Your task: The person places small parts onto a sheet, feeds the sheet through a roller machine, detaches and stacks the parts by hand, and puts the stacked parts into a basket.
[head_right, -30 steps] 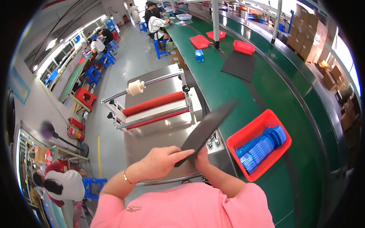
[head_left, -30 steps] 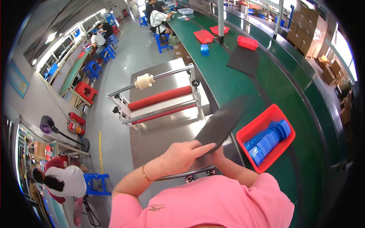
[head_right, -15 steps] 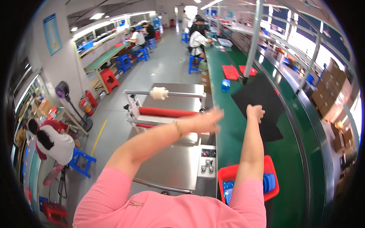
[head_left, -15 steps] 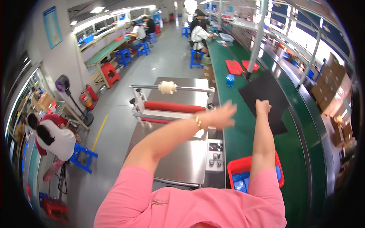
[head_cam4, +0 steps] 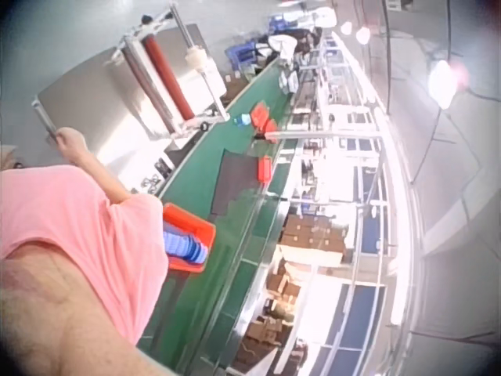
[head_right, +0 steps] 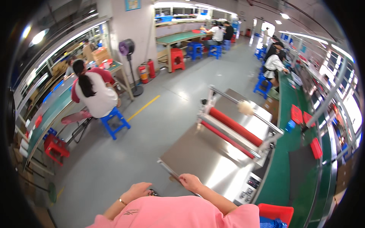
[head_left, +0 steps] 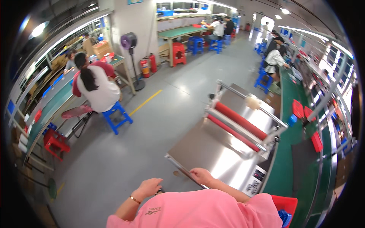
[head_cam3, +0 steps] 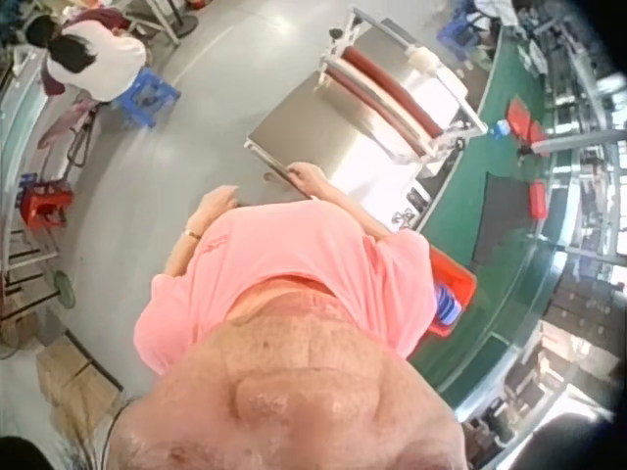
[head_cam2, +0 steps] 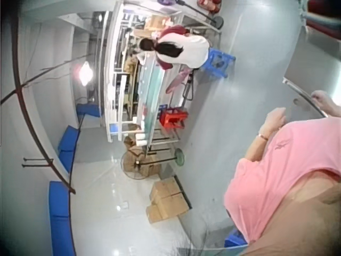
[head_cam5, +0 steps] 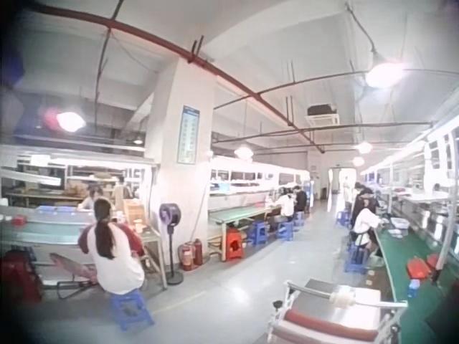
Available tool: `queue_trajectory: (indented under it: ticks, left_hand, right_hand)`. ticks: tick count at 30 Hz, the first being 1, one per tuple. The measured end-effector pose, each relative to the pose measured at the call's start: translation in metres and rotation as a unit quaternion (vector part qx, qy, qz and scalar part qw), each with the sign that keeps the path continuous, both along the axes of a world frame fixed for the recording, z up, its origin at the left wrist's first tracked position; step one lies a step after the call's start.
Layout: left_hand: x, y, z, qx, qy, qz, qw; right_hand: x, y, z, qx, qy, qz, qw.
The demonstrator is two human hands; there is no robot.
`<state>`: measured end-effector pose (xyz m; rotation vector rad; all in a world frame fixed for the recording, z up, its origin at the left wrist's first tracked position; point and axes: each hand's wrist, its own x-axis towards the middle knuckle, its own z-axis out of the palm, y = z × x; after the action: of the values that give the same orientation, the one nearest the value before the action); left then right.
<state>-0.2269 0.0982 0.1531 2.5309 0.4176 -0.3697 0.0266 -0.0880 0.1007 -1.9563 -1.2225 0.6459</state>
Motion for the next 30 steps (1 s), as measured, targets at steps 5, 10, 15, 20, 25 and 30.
queue_trajectory:
  ticks: [5, 10, 15, 20, 25, 30]
  left_hand:
    - [-0.078, 0.073, 0.018, 0.004, -0.163, 0.190, 0.968]
    - [-0.091, 0.165, 0.153, 0.020, -0.399, 0.108, 0.910]
    - [-0.073, 0.222, 0.297, 0.080, -0.622, -0.151, 0.764]
    - [0.008, 0.296, 0.356, 0.110, -0.815, -0.170, 0.543]
    - [0.118, 0.398, 0.347, 0.153, -0.886, -0.218, 0.380]
    - [0.188, 0.475, 0.373, 0.133, -0.860, -0.258, 0.420]
  right_hand:
    - [-0.055, 0.133, -0.002, -0.100, -0.028, 0.157, 0.982]
    - [-0.075, 0.219, -0.015, -0.110, -0.068, 0.174, 0.976]
    - [-0.076, 0.257, -0.021, -0.165, -0.056, 0.148, 0.974]
    - [-0.043, 0.314, -0.038, -0.145, -0.059, 0.118, 0.981]
    - [0.013, 0.383, -0.063, -0.159, -0.050, 0.090, 0.982]
    - [0.072, 0.459, -0.094, -0.196, -0.091, 0.071, 0.974]
